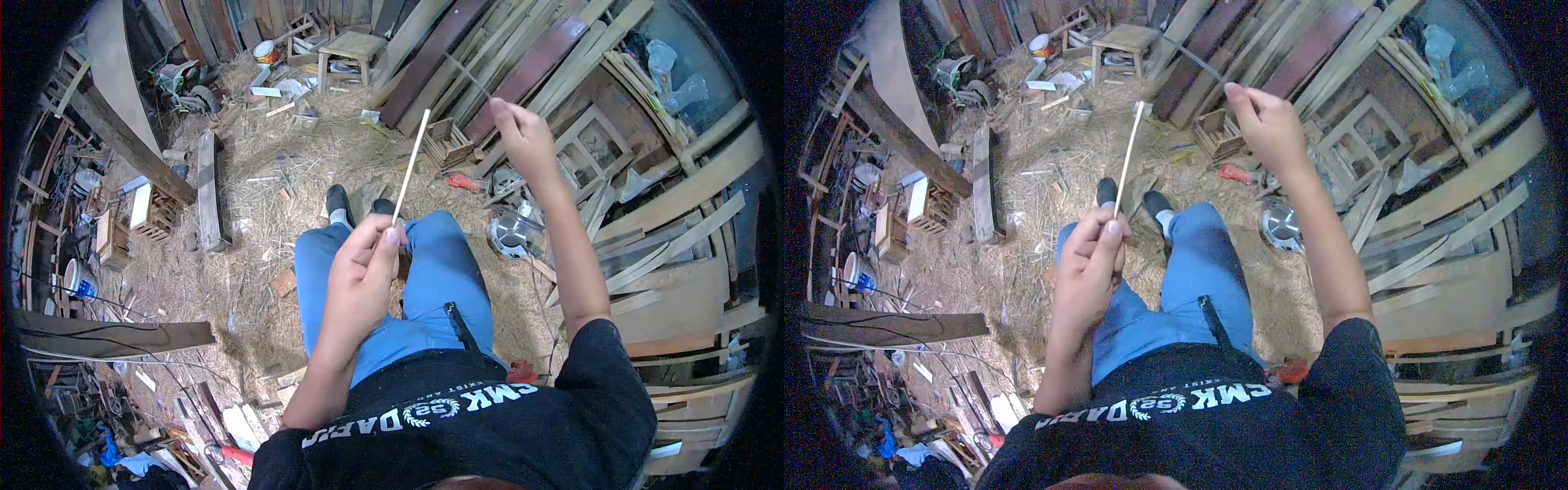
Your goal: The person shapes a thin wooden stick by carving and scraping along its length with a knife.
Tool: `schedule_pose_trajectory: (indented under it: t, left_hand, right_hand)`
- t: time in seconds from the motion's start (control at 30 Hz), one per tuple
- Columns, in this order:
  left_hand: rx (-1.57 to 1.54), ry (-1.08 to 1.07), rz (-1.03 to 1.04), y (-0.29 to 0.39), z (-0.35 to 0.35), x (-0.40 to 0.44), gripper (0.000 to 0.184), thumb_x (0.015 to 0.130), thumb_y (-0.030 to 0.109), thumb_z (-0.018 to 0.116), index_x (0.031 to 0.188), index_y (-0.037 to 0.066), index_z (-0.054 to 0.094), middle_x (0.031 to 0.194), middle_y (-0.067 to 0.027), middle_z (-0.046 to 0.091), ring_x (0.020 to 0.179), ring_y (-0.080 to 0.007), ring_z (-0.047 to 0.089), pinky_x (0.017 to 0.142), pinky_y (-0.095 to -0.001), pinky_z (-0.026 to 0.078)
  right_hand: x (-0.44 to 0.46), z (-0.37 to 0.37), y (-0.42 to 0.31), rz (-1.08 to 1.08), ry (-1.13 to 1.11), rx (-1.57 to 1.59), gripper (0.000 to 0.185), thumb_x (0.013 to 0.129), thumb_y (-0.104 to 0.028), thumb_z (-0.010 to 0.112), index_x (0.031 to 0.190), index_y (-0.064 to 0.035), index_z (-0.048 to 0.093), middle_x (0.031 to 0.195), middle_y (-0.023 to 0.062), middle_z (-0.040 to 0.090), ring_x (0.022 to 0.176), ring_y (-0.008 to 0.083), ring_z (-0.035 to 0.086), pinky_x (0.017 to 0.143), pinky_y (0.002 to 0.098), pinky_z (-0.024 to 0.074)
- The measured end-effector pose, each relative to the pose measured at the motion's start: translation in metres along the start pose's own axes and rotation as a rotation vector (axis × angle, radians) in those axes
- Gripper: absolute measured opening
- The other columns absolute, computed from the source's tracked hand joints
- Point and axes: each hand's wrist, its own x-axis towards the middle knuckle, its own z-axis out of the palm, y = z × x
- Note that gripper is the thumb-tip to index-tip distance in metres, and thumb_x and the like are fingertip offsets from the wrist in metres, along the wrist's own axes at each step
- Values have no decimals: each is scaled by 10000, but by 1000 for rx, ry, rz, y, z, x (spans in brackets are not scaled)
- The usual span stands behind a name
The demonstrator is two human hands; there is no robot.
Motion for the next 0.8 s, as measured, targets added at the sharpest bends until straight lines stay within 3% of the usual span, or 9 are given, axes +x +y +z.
schedule_pose_trajectory:
  t: [0.1,0.17,0.37,0.4,0.47,0.5,0.57,0.63,0.8]
  left_hand:
    - [20,71,-13,-11,-4,10,148,1070,160,528,1058,40,614,832,52,551,677,-11,423,583,-195,337]
    - [39,75,-16,-10,-3,13,164,1070,169,534,1076,29,619,877,36,587,692,-16,443,595,-196,358]
    - [110,143,-11,-6,7,9,161,1070,155,531,1076,14,608,850,45,564,695,-11,431,591,-197,346]
    - [74,115,-11,-5,5,7,150,1068,144,530,1066,15,607,838,54,544,697,-8,426,592,-195,342]
    - [92,84,-4,-1,7,0,141,1069,133,522,1037,21,601,813,71,492,695,-3,416,595,-194,336]
    - [91,81,-5,-3,8,-4,141,1069,133,522,1037,21,601,813,71,492,695,-3,416,595,-194,336]
    - [169,114,59,-10,10,-5,157,1080,166,507,1064,29,583,688,80,426,554,2,329,488,-208,234]
    - [231,166,60,-20,5,4,164,1082,168,499,1055,35,591,719,73,454,576,2,346,504,-204,254]
    - [246,188,70,-22,3,17,163,1075,169,517,1021,45,608,724,73,469,587,1,355,511,-205,265]
  right_hand:
    - [-36,17,-31,-162,-44,130,433,984,-442,622,969,-29,753,671,153,652,579,267,659,556,386,484]
    - [-54,17,-56,-225,-320,-60,447,966,-452,636,801,-41,697,649,133,637,550,317,625,523,413,466]
    - [-74,30,-65,-541,-268,-190,463,939,-459,660,682,-85,565,596,113,581,540,321,619,499,445,448]
    - [-65,31,-53,-444,-252,-170,420,943,-470,642,746,-99,657,655,130,641,582,324,650,539,441,484]
    - [-28,24,-35,172,-204,-89,405,964,-484,612,889,-111,751,757,153,701,649,346,676,599,428,521]
    - [-10,16,-17,188,-194,-295,411,991,-483,582,1028,-120,771,838,167,725,714,336,707,646,404,541]
    - [-6,22,8,206,-89,-108,463,1003,-491,572,975,-66,753,751,177,699,679,342,693,624,414,522]
    - [-33,26,-15,129,-86,101,507,1004,-494,572,878,-25,719,681,191,658,633,357,659,590,439,488]
    - [-73,42,-57,-151,-243,-31,502,987,-485,592,751,-46,651,632,172,601,562,371,613,519,463,438]
